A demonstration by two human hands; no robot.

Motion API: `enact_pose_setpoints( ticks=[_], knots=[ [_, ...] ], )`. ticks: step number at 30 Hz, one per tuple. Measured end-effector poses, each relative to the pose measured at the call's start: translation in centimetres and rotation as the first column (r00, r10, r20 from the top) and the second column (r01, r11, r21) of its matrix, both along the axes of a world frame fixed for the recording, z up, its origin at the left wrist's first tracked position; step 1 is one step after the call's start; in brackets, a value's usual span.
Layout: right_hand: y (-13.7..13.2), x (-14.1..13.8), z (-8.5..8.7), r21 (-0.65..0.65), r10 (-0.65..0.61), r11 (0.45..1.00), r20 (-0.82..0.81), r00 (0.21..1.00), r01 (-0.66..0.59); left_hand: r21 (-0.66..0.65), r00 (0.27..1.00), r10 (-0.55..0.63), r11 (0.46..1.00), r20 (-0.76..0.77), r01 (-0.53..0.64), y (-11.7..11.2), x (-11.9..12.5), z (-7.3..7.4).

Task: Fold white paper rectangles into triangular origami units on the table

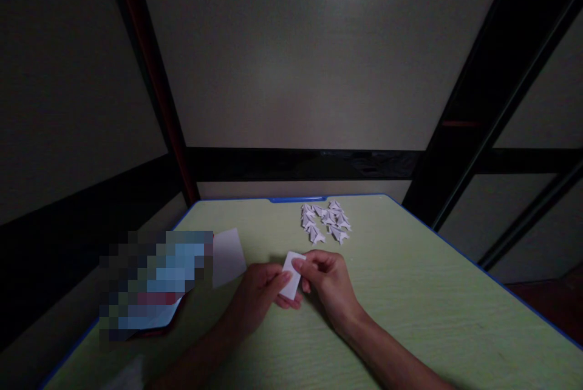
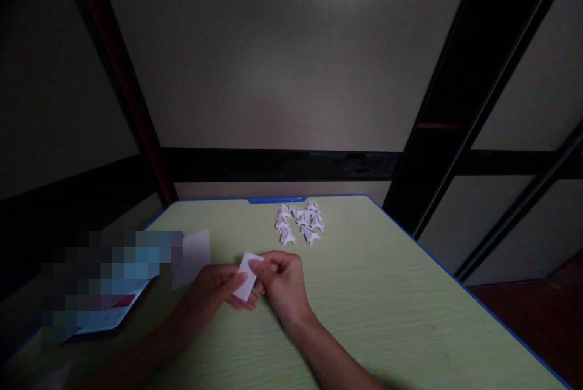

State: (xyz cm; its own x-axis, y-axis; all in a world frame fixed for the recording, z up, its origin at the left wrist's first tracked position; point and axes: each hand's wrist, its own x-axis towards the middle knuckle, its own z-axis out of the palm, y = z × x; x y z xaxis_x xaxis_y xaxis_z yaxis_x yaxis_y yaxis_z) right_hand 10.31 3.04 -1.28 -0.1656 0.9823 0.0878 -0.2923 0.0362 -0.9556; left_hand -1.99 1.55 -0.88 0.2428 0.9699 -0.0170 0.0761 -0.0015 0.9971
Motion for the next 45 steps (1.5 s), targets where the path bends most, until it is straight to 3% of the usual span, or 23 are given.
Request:
enact_pose_setpoints(
  ticks=[11,18,24,30,35,41,45],
  knots=[
    [-0.7,0.0,0.2,0.245,-0.127,0.969,0.343,0.931,0.042,-0.015,0.990,-0.051,0.999,-0.135,0.050,-0.6,0.6,-0.4],
    [-0.5,0.2,0.3,0.275,0.006,0.953,0.397,0.918,-0.125,0.121,0.969,0.069,0.992,-0.235,-0.041,-0.6,0.3,0.3],
    [-0.8,-0.1,0.3,0.253,-0.043,0.963,0.475,0.879,-0.089,0.105,0.976,0.080,0.993,-0.200,-0.060,-0.3,0.4,0.1],
    [-1.1,-0.2,0.1,0.242,0.052,0.956,0.418,0.907,-0.167,0.068,0.980,0.179,0.983,-0.090,-0.173,-0.2,0.4,0.6],
    [-1.0,-0.1,0.6,0.249,-0.010,0.963,0.430,0.903,-0.108,0.013,0.973,0.230,0.973,0.018,-0.231,-0.1,0.4,0.4],
    [-0.9,0.6,0.7,0.158,0.274,0.912,0.452,0.849,-0.378,0.013,0.966,0.195,0.980,0.167,-0.200,0.4,-0.3,0.0],
    [-1.2,0.7,0.6,0.156,0.221,0.944,0.353,0.909,-0.290,0.024,0.980,0.146,0.988,0.137,-0.151,0.4,-0.7,-0.1]
  ],
)
